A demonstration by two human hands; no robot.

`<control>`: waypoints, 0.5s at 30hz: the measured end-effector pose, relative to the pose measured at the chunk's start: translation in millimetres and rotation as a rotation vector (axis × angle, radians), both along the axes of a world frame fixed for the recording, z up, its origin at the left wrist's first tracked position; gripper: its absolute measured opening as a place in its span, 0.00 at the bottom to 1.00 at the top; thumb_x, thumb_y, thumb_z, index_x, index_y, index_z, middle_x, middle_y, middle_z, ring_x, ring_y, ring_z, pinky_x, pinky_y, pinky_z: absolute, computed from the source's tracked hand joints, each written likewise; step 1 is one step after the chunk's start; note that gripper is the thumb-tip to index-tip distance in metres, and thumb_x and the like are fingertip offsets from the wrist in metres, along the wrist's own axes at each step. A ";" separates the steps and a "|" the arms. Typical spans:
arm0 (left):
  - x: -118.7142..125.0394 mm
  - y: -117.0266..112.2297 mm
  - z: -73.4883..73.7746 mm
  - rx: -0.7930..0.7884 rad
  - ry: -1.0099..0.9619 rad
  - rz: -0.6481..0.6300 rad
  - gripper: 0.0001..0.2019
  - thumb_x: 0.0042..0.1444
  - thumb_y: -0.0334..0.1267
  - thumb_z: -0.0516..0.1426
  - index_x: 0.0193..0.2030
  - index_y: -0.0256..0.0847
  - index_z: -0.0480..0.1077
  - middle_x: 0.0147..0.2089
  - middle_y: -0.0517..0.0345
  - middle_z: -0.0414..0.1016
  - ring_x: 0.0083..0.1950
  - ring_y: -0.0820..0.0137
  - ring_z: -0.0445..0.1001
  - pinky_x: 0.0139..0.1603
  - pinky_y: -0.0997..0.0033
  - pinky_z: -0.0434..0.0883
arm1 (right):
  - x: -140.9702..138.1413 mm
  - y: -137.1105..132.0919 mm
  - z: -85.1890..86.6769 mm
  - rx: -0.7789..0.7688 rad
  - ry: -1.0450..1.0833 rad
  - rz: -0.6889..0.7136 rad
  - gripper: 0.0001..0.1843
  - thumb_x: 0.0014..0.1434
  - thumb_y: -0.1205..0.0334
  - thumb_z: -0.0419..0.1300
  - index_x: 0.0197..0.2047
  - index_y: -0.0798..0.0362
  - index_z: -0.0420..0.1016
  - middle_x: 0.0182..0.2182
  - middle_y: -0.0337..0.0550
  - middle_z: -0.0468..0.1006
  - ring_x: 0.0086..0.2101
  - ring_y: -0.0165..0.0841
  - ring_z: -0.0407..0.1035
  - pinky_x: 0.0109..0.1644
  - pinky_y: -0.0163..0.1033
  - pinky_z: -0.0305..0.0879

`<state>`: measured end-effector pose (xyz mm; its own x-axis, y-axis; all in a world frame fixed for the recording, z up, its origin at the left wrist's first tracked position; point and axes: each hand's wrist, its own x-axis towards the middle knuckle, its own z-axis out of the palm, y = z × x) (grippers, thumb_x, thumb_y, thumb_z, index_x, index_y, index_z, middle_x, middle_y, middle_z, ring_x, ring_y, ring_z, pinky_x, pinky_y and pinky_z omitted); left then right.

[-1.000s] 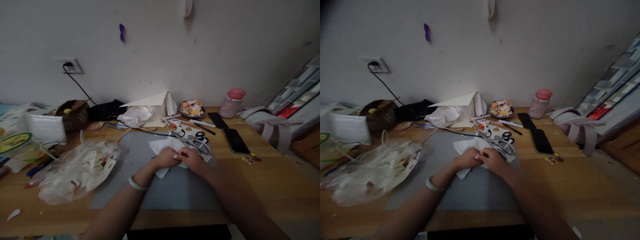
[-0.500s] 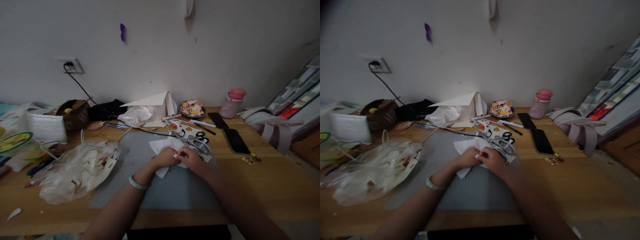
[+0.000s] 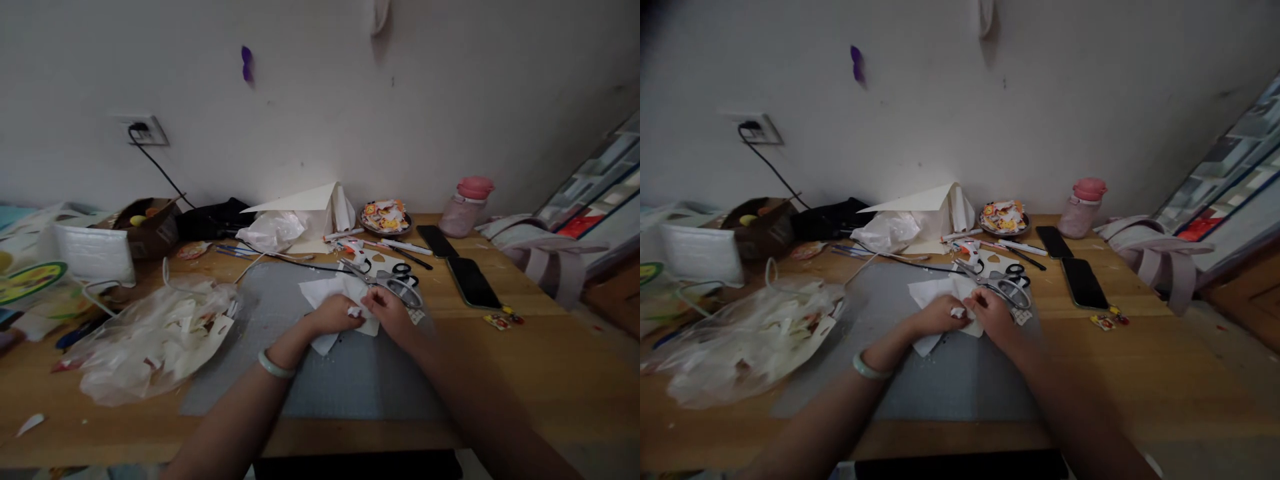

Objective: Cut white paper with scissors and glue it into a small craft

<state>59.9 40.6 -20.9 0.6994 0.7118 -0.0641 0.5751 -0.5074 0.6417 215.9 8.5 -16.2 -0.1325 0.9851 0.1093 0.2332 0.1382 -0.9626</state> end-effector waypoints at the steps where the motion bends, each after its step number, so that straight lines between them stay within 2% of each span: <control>1: 0.1 0.1 -0.3 0.010 0.012 0.003 0.11 0.51 0.35 0.56 0.20 0.33 0.70 0.18 0.64 0.64 0.23 0.78 0.58 0.25 0.79 0.54 | -1.0 -1.6 0.8 0.041 -0.065 0.014 0.14 0.50 0.50 0.59 0.25 0.51 0.64 0.22 0.35 0.65 0.26 0.29 0.59 0.31 0.35 0.57; 4: 1.5 0.7 -2.1 0.070 0.059 -0.005 0.11 0.51 0.36 0.56 0.22 0.33 0.72 0.19 0.62 0.67 0.23 0.77 0.60 0.24 0.78 0.53 | -4.7 -6.6 4.4 0.118 -0.227 0.098 0.09 0.52 0.58 0.59 0.25 0.51 0.65 0.23 0.36 0.67 0.27 0.29 0.59 0.32 0.35 0.56; 8: 3.8 1.1 -3.4 0.218 0.118 -0.066 0.10 0.52 0.35 0.55 0.24 0.35 0.74 0.23 0.57 0.73 0.26 0.74 0.65 0.27 0.75 0.55 | -6.4 -8.7 6.3 0.137 -0.304 0.136 0.11 0.54 0.61 0.55 0.22 0.51 0.60 0.23 0.36 0.64 0.27 0.29 0.58 0.32 0.35 0.53; 11: 3.4 0.3 -1.6 0.237 0.139 -0.085 0.11 0.52 0.33 0.55 0.22 0.35 0.73 0.23 0.55 0.74 0.26 0.72 0.67 0.28 0.75 0.56 | -3.5 -6.4 4.5 0.042 -0.237 0.170 0.12 0.54 0.57 0.55 0.22 0.51 0.59 0.21 0.35 0.63 0.26 0.29 0.57 0.31 0.36 0.53; 15: 0.7 0.0 -0.7 0.148 0.048 -0.098 0.08 0.52 0.34 0.55 0.26 0.35 0.74 0.25 0.58 0.75 0.26 0.75 0.67 0.29 0.78 0.58 | -0.3 -3.4 2.2 -0.128 0.053 0.209 0.18 0.55 0.45 0.51 0.25 0.51 0.62 0.22 0.36 0.64 0.25 0.30 0.59 0.31 0.37 0.55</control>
<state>60.6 40.6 -21.6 0.7643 0.6448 0.0012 0.5468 -0.6491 0.5289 215.6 5.1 -14.0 -0.3321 0.9432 -0.0019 0.1608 0.0547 -0.9855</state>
